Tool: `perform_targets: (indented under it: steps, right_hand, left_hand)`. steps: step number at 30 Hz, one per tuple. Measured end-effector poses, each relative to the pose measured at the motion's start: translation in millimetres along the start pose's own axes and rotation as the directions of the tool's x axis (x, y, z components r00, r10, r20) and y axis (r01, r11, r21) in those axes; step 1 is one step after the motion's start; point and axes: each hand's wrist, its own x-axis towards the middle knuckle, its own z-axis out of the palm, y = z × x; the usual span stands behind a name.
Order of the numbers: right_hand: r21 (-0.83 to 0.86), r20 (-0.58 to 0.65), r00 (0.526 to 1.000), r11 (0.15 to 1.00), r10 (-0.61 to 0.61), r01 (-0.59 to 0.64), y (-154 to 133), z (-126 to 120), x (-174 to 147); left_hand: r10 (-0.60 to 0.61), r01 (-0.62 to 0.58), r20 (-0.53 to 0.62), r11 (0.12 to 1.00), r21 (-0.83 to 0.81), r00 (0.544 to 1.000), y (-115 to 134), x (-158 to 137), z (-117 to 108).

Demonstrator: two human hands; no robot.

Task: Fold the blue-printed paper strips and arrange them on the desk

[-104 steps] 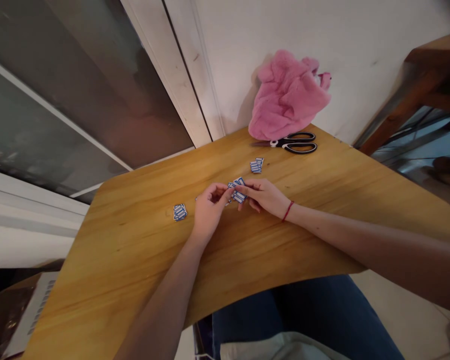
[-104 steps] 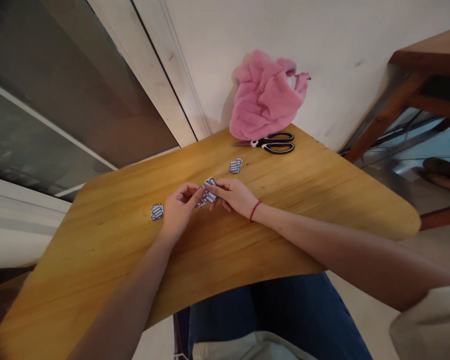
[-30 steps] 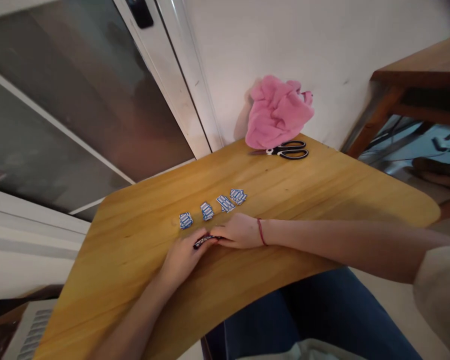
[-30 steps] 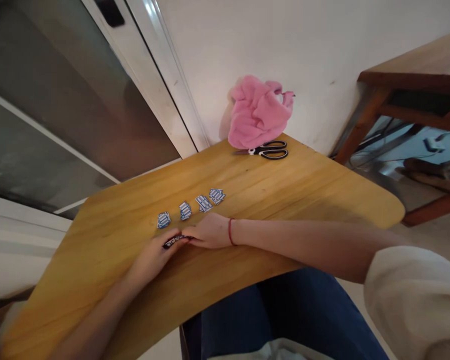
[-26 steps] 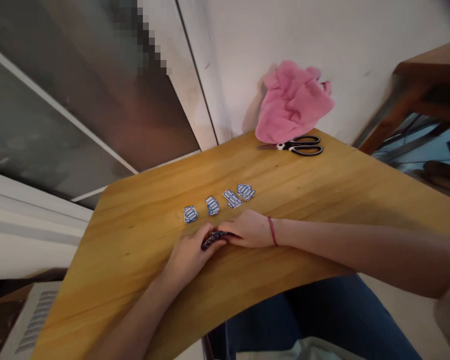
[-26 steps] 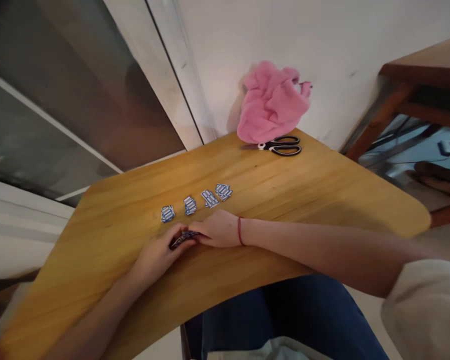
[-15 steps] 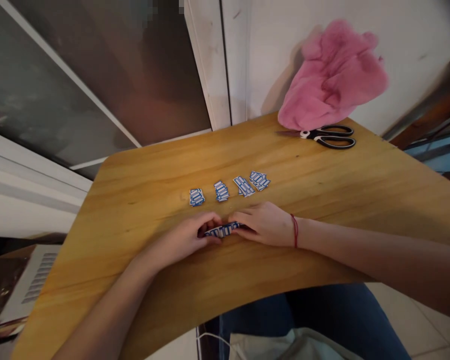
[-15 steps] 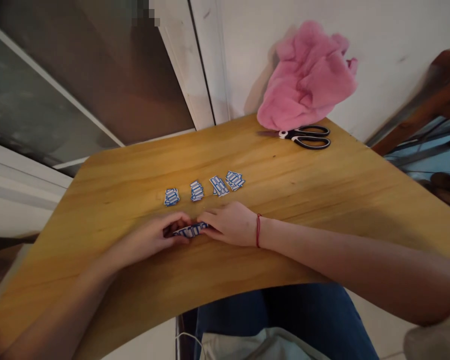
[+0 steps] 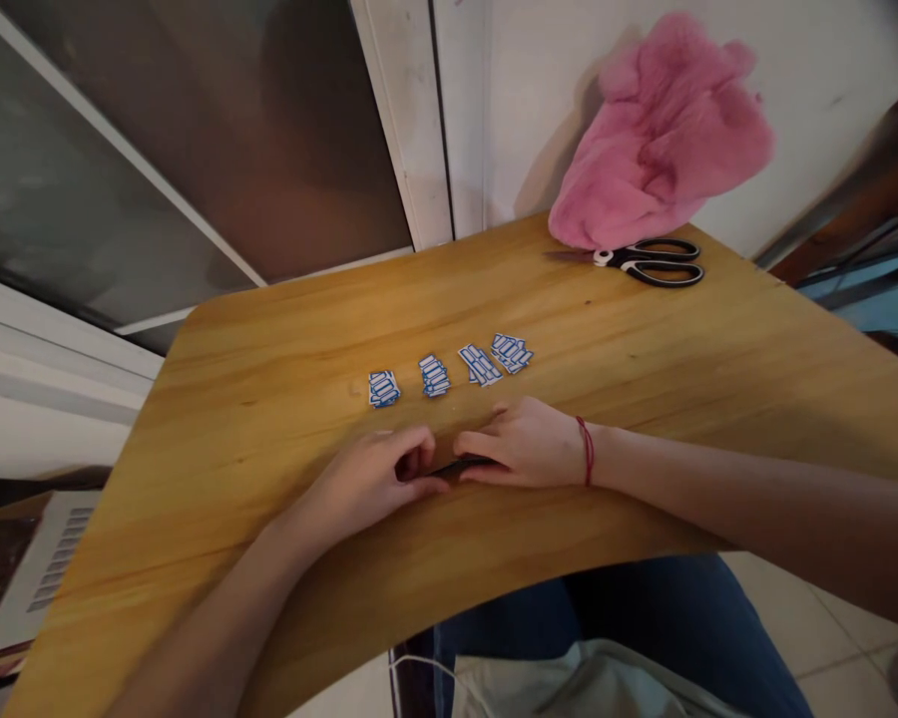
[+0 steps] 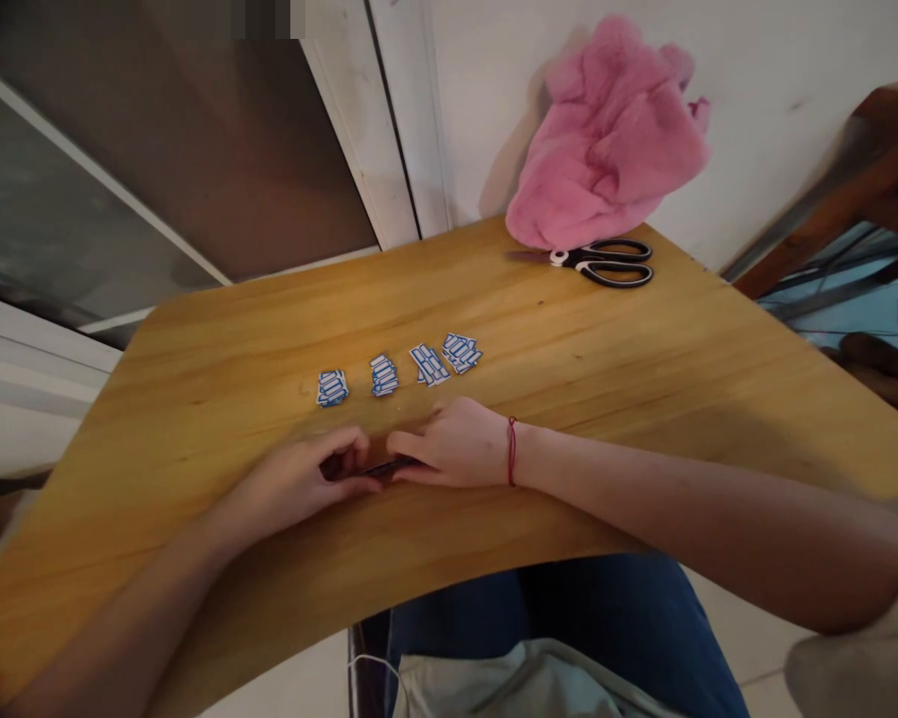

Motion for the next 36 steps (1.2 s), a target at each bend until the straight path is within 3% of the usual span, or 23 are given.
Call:
perform_targets:
  steps: [5,13,21,25,29,36]
  right_hand:
    - [0.023,0.053,0.997,0.999,0.048,-0.049,-0.2,-2.2,-3.3]
    - [0.104,0.059,0.992,0.988,0.112,-0.117,1.9,-0.2,0.6]
    - [0.185,0.023,0.978,0.961,0.205,-0.206,7.9,-6.8,-10.9]
    - [0.202,-0.007,0.962,0.943,0.273,-0.266,5.5,-1.3,-8.7]
    - [0.226,-0.05,0.97,0.948,0.239,-0.223,3.3,1.6,-6.3]
    - [0.278,-0.013,0.945,0.909,0.327,-0.311,6.4,0.3,-7.2]
  left_hand:
    - [-0.017,0.016,-0.007,0.998,-0.065,1.0,0.7,0.1,3.4]
    - [-0.047,0.026,-0.06,0.949,-0.315,0.997,3.4,1.0,14.4]
    - [0.003,-0.013,-0.058,0.984,-0.179,0.998,1.3,0.7,12.9]
    - [-0.01,-0.005,-0.07,0.977,-0.214,0.997,0.7,1.8,14.0]
    - [-0.033,0.011,-0.087,0.97,-0.244,0.996,0.7,3.1,14.5]
    - [-0.058,0.017,-0.124,0.952,-0.306,0.991,2.8,2.8,15.9]
